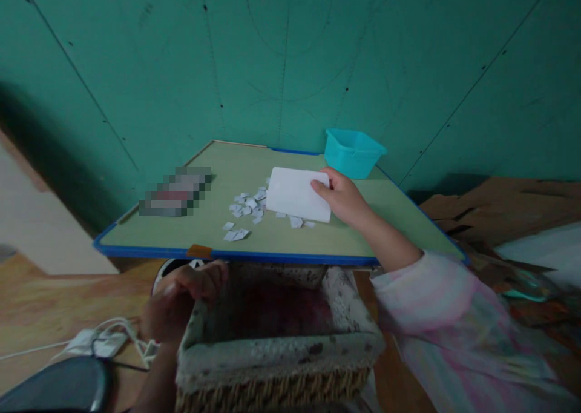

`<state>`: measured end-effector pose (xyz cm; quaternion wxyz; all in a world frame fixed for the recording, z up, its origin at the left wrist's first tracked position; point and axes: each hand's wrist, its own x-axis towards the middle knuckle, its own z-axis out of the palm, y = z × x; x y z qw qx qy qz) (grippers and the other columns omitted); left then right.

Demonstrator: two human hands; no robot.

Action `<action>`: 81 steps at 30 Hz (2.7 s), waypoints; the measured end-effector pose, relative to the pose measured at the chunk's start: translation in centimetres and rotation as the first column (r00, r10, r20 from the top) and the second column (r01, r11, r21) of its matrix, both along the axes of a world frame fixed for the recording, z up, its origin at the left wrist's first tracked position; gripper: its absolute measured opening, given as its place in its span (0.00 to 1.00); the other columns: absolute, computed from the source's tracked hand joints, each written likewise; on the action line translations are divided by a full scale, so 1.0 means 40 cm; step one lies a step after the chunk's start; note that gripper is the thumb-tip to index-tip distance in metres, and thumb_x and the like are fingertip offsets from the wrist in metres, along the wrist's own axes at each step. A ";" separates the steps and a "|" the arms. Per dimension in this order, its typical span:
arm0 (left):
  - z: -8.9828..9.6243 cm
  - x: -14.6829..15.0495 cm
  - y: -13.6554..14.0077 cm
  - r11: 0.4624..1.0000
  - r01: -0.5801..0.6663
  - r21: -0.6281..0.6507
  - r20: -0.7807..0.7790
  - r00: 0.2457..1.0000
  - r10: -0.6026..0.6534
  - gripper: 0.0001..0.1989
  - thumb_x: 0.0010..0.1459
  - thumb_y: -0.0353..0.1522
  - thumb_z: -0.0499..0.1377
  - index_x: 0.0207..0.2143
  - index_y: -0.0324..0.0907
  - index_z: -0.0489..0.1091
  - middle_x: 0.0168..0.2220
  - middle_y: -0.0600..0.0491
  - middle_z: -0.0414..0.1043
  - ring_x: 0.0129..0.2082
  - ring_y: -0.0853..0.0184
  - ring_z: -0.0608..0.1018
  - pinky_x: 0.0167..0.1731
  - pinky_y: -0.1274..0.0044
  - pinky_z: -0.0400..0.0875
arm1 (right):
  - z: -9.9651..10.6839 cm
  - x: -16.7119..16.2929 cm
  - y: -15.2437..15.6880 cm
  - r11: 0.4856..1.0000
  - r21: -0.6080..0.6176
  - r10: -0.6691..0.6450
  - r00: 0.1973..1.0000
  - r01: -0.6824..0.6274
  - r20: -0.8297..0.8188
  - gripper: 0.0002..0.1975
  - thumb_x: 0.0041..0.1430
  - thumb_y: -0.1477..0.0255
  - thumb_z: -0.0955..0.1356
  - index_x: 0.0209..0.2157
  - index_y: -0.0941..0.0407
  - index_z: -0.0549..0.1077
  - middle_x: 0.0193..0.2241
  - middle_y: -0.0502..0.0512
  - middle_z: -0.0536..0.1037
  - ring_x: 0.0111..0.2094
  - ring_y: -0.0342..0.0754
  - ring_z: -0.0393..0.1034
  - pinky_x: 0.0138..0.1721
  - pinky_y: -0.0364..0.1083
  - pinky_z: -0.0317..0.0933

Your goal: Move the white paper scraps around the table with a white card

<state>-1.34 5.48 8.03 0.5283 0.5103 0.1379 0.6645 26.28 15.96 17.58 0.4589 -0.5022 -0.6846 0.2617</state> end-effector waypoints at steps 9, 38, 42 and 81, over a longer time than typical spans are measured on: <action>-0.012 0.004 0.007 0.993 -0.001 0.120 0.033 0.999 -0.003 0.14 0.58 0.39 0.54 0.25 0.42 0.72 0.16 0.52 0.70 0.19 0.64 0.69 0.28 0.68 0.62 | 0.050 0.020 -0.085 0.999 0.019 0.026 0.996 -0.028 0.090 0.08 0.53 0.64 0.69 0.31 0.52 0.70 0.26 0.51 0.70 0.30 0.49 0.62 0.30 0.46 0.53; -0.002 0.006 0.007 0.994 0.055 0.092 0.041 0.997 -0.059 0.14 0.58 0.38 0.56 0.24 0.41 0.73 0.17 0.53 0.70 0.20 0.65 0.68 0.27 0.70 0.61 | -0.009 0.068 -0.118 0.985 -0.150 0.057 0.980 -0.086 -0.188 0.14 0.49 0.59 0.71 0.31 0.53 0.69 0.24 0.47 0.69 0.25 0.44 0.62 0.26 0.43 0.55; -0.013 0.008 0.006 0.993 0.018 0.118 0.064 0.998 -0.026 0.14 0.59 0.39 0.55 0.25 0.41 0.73 0.16 0.53 0.70 0.18 0.65 0.67 0.27 0.70 0.61 | -0.030 0.055 -0.095 0.991 -0.119 0.037 0.984 -0.058 -0.175 0.14 0.48 0.59 0.71 0.31 0.53 0.69 0.23 0.47 0.69 0.25 0.44 0.62 0.26 0.44 0.54; 0.003 0.025 -0.009 0.994 -0.084 0.077 0.206 0.976 0.066 0.16 0.57 0.39 0.56 0.21 0.40 0.73 0.13 0.53 0.65 0.17 0.66 0.66 0.25 0.71 0.60 | 0.142 -0.194 0.091 0.958 -0.187 0.056 0.780 -0.218 -0.623 0.10 0.52 0.71 0.70 0.36 0.52 0.67 0.32 0.52 0.79 0.35 0.49 0.74 0.37 0.50 0.69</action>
